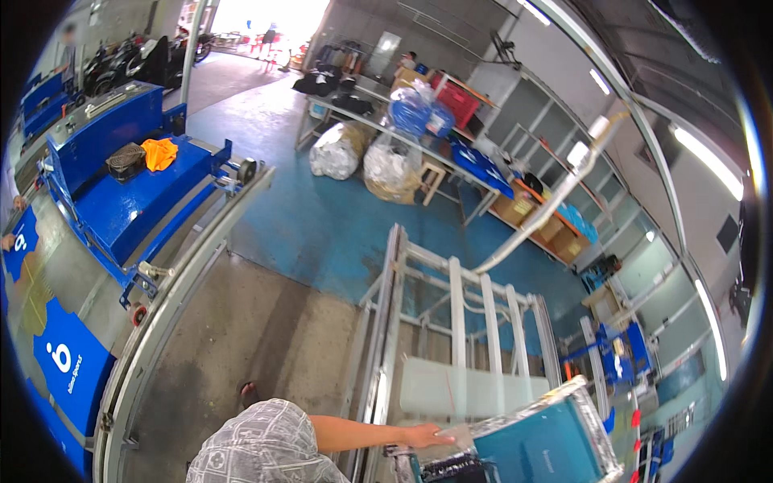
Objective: The person uses a squeegee to spread ink across a screen printing frame, repeatedly rolling the squeegee back and forth to distribute the ink evenly. The person moves the frame along a production line and continues the same spreading motion.
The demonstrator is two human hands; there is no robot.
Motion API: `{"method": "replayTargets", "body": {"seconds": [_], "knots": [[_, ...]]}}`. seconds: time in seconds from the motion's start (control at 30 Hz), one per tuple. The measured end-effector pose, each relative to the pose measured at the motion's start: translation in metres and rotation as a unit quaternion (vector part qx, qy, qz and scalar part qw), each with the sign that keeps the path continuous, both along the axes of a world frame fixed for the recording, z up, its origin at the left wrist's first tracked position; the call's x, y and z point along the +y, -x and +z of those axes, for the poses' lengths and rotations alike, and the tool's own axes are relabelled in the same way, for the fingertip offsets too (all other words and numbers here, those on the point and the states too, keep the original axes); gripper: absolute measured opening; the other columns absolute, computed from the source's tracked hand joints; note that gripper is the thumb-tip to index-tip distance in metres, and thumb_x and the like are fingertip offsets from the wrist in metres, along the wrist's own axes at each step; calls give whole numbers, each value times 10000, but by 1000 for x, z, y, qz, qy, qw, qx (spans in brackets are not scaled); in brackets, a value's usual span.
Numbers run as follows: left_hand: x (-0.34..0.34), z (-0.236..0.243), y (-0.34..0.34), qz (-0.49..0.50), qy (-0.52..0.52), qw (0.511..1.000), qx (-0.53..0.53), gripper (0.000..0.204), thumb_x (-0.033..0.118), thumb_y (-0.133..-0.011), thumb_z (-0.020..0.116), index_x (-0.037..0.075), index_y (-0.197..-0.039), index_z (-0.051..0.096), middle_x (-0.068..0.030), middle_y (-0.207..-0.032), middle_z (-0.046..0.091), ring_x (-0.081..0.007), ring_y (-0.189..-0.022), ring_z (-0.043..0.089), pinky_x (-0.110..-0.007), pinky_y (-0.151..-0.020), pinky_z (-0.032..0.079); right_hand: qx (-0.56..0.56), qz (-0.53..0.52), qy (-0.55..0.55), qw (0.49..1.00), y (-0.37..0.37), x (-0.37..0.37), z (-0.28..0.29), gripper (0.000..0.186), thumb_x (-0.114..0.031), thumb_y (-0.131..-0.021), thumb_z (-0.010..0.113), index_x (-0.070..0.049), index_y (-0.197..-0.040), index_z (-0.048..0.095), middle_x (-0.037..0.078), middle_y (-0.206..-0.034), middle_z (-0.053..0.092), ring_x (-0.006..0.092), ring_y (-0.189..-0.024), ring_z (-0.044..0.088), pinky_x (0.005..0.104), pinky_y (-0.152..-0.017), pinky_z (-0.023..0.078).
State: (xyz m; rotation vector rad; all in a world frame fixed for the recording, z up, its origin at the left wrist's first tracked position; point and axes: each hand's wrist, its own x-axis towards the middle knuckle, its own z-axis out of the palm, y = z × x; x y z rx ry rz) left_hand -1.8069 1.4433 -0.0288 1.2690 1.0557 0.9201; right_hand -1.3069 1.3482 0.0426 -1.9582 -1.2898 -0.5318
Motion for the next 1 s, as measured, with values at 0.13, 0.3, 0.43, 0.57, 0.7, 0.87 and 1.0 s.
{"method": "replayTargets", "body": {"seconds": [0.13,0.3,0.43,0.57,0.7,0.87,1.0], "knots": [[-5,78,134,84,-10,995,-51,791,695,-858,536,-22,-1178,632,-165,-1064,670,-246,-1003,620,-378,-893,481,375,97,-49,920,124,38,52,290,-208,-830,629,13,-1016,654,185,-973,685,278,-800,616,421,-650,513],[-42,91,318,270,43,945,-180,586,529,-937,564,-12,-1146,642,-59,-1008,670,-131,-878,621,-307,-787,506,494,185,-29,849,390,114,80,353,-259,-911,597,6,-1140,634,170,-908,674,283,-737,590,421,-653,508],[-77,63,443,416,18,882,-220,507,458,-963,565,-7,-1152,634,-19,-983,658,-88,-847,596,-279,-744,498,475,223,115,844,590,172,97,376,-278,-938,581,12,-1171,626,185,-954,677,305,-776,603,432,-707,506],[-102,7,532,527,-11,822,-215,447,432,-962,580,20,-1124,643,-7,-974,653,-84,-840,590,-275,-754,488,557,424,63,711,705,291,-28,106,-183,-946,546,-80,-938,569,2,-674,487,70,-456,393,250,-379,280],[-118,-28,634,624,-48,757,-188,437,448,-966,562,31,-1063,647,-2,-941,651,-92,-822,585,-285,-756,484,586,545,79,595,868,344,-80,24,-101,-925,582,-85,-924,565,-16,-670,488,57,-437,392,243,-349,266],[-82,-36,729,661,-74,718,-205,534,498,-983,485,5,-1164,581,-50,-1025,652,-168,-916,620,-350,-858,498,516,620,55,589,1029,399,-92,36,-68,-904,620,-34,-896,610,9,-779,558,75,-589,504,231,-489,401],[-40,-14,763,677,-94,702,-200,622,560,-981,416,41,-1318,475,-92,-1215,588,-249,-1080,588,-418,-953,478,491,641,156,569,1138,455,-82,56,-50,-879,652,-7,-914,652,38,-863,632,85,-736,547,257,-636,454]]}}
